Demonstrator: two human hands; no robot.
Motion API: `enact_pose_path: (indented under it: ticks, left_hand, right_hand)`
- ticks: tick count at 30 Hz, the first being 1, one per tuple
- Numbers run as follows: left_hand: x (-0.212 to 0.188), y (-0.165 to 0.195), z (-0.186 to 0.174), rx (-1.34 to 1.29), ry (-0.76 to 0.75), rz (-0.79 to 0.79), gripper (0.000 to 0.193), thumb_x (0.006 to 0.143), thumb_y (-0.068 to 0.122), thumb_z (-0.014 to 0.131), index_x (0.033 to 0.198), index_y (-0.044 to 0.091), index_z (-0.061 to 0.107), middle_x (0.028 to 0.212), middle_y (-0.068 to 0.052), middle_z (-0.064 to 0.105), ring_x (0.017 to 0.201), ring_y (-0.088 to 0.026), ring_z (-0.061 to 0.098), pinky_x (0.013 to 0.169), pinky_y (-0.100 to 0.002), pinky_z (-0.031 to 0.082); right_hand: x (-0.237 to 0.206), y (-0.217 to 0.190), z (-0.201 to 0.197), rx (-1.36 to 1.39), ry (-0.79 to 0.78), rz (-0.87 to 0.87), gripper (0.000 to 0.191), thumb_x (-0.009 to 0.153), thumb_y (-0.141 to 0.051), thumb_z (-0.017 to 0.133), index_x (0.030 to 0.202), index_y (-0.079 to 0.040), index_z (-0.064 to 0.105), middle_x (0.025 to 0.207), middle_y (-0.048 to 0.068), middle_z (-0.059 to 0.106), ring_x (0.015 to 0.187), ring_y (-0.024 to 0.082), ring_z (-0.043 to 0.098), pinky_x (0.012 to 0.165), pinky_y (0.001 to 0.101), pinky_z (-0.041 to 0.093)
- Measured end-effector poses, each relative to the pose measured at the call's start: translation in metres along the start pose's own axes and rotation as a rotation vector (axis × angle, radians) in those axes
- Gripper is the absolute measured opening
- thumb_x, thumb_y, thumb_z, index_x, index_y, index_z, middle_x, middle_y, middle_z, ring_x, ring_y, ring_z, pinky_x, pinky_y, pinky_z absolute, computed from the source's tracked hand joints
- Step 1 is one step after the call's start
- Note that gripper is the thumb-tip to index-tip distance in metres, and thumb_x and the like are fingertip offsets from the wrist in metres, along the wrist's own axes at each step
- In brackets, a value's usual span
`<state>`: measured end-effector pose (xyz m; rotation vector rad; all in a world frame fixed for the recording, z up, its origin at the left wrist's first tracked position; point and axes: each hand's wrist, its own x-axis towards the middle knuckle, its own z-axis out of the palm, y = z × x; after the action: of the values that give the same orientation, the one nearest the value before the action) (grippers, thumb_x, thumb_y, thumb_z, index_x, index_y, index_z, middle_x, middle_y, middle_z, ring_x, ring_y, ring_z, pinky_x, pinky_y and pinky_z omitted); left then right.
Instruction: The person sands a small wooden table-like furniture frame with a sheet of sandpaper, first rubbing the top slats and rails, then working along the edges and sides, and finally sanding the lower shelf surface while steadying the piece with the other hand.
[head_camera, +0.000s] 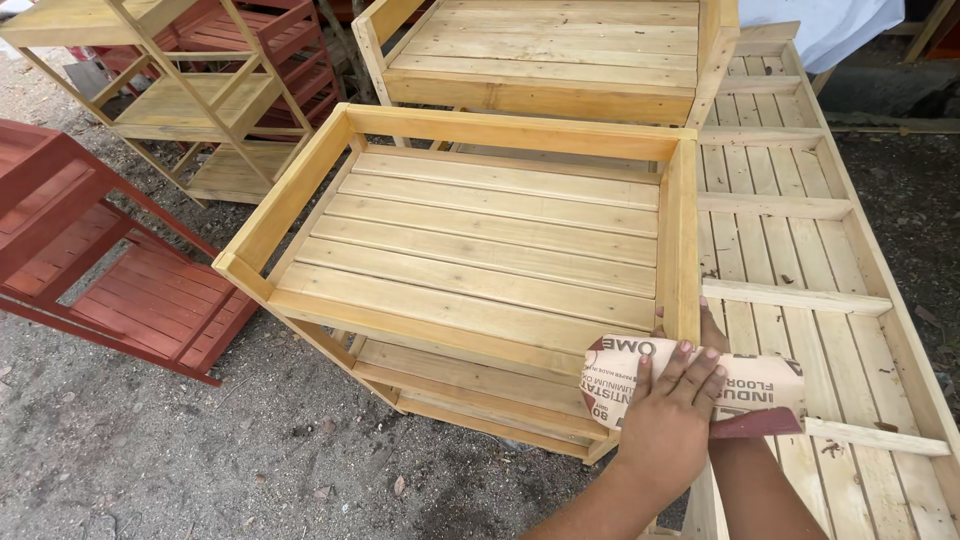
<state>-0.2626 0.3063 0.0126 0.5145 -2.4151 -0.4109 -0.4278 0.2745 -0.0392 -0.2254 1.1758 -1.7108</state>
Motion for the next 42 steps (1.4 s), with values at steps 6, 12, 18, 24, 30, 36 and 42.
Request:
enact_pose_path:
  ticks: [6,12,18,24,30,36,42]
  left_hand:
    - [-0.042,-0.041,-0.017,0.000,-0.093,-0.049,0.060,0.089,0.005,0.054,0.149,0.004,0.057,0.161,-0.014,0.050,0.150,-0.038,0.043,0.123,-0.061,0.026]
    - [-0.113,-0.120,-0.054,0.083,-0.242,-0.288,0.062,0.081,0.007,0.070,0.141,0.000,0.056,0.150,-0.019,0.051,0.140,-0.043,0.042,0.114,-0.058,0.031]
    - [-0.227,-0.178,-0.066,-0.021,-0.449,-0.379,0.052,0.084,0.004,0.070,0.134,0.016,0.066,0.141,-0.008,0.062,0.135,-0.038,0.053,0.111,-0.049,0.042]
    - [-0.269,-0.214,-0.067,-0.113,-0.515,-0.366,0.038,0.080,0.006,0.073,0.114,0.021,0.080,0.125,-0.006,0.072,0.120,-0.038,0.063,0.102,-0.050,0.048]
    - [-0.267,-0.218,-0.064,-0.224,-0.498,-0.368,0.034,0.082,0.006,0.069,0.111,0.019,0.079,0.120,-0.005,0.075,0.109,-0.031,0.070,0.093,-0.043,0.055]
    - [-0.245,-0.211,-0.026,-0.326,-0.498,-0.416,0.035,0.081,0.008,0.070,0.114,0.017,0.077,0.121,-0.007,0.074,0.106,-0.030,0.070,0.094,-0.041,0.056]
    - [-0.211,-0.256,0.048,-0.216,-0.275,-0.172,0.046,0.075,0.000,0.068,0.116,0.019,0.077,0.130,-0.004,0.072,0.125,-0.033,0.063,0.109,-0.045,0.046]
  right_hand:
    - [0.013,-0.005,-0.006,-0.081,-0.075,-0.115,0.069,0.113,-0.060,0.028,0.124,0.000,0.061,0.073,0.013,0.059,0.059,0.018,0.054,0.053,0.0303,0.048]
    - [-0.001,-0.013,-0.018,-0.096,0.076,-0.123,0.059,0.111,-0.055,0.028,0.124,-0.005,0.057,0.075,0.014,0.060,0.056,0.023,0.054,0.053,0.0372,0.047]
    - [-0.039,0.034,-0.037,0.050,0.291,-0.713,0.041,0.121,-0.033,0.043,0.142,0.002,0.051,0.134,0.011,0.065,0.124,0.023,0.065,0.108,0.0362,0.054]
    - [-0.090,0.134,-0.020,-0.375,0.671,-0.750,0.044,0.113,-0.027,0.043,0.150,-0.004,0.038,0.150,0.010,0.046,0.134,0.025,0.048,0.102,0.0408,0.046]
    - [-0.124,0.250,-0.026,-0.391,0.523,-0.293,0.043,0.107,-0.034,0.048,0.134,-0.002,0.056,0.128,0.012,0.071,0.114,0.026,0.069,0.093,0.0357,0.052]
    - [-0.100,0.275,-0.043,-0.930,0.329,-0.257,0.037,0.098,-0.034,0.062,0.121,-0.006,0.069,0.098,0.013,0.079,0.089,0.020,0.072,0.081,0.0304,0.054]
    - [-0.062,0.265,-0.044,-1.159,0.326,-0.152,0.037,0.102,-0.034,0.056,0.128,-0.011,0.067,0.096,0.018,0.077,0.085,0.029,0.074,0.081,0.0380,0.056]
